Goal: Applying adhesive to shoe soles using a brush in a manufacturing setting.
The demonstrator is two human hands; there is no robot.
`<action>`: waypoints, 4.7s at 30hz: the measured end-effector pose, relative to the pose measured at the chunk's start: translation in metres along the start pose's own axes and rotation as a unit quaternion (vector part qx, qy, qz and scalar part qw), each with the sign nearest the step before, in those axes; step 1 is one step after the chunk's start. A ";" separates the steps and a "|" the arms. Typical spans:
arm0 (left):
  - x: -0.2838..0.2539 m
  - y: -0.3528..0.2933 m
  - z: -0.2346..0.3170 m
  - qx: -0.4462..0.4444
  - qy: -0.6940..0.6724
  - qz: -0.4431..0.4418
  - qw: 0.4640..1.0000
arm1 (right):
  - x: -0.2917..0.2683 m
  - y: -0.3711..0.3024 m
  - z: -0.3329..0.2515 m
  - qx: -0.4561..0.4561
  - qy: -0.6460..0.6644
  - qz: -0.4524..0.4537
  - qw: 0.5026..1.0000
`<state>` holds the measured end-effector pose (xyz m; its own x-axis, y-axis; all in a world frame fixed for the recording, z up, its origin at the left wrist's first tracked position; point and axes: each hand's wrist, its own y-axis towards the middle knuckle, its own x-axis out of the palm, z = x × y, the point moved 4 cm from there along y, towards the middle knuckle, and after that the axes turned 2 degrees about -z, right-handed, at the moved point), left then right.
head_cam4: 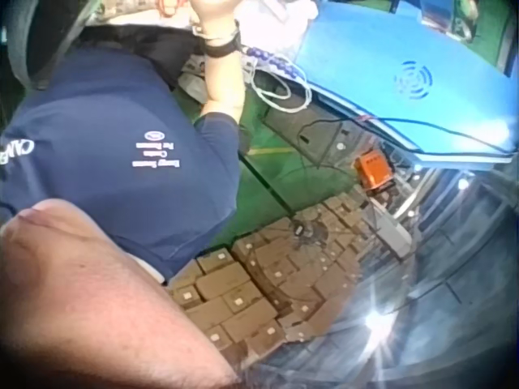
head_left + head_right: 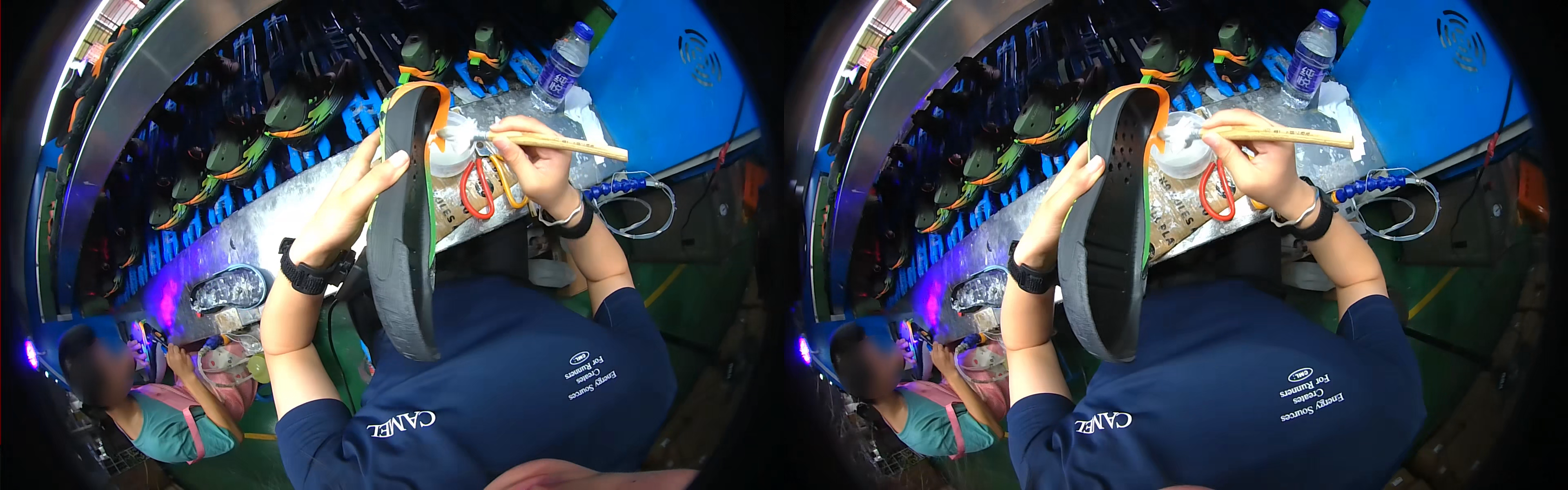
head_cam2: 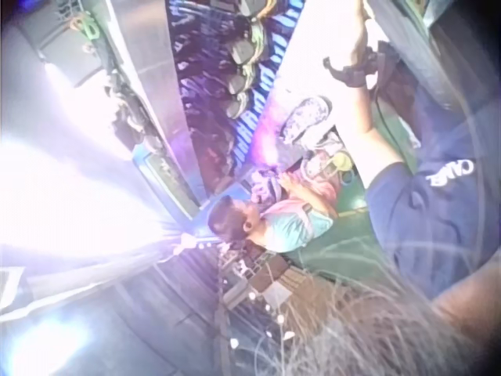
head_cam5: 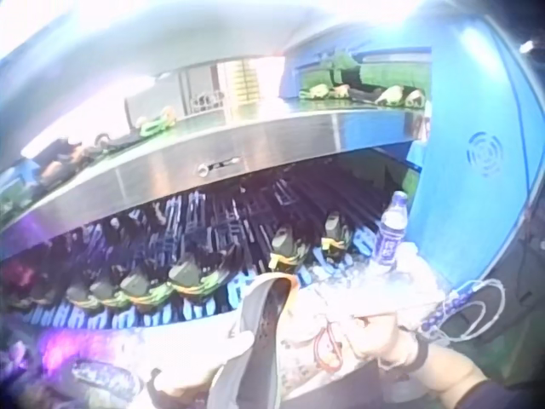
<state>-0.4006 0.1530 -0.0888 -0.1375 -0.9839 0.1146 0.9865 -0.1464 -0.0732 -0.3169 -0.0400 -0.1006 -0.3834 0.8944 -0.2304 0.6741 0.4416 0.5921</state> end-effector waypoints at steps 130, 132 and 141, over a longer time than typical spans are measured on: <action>-0.039 -0.067 -0.081 -0.046 -0.522 -0.005 0.851 | 0.007 0.015 0.094 0.172 -0.088 -0.097 0.976; -0.043 -0.073 -0.098 -0.058 -0.510 0.033 0.857 | 0.010 0.016 0.097 0.185 -0.106 -0.114 0.970; -0.029 -0.064 -0.062 -0.062 -0.494 -0.043 0.866 | 0.010 0.019 0.068 0.195 -0.013 -0.088 0.977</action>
<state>-0.4651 0.1850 -0.1485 -0.0069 -0.4085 0.9127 0.9510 -0.2849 -0.1203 -0.2649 -0.0174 -0.1444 -0.5032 0.8011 -0.3243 0.7899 0.5785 0.2035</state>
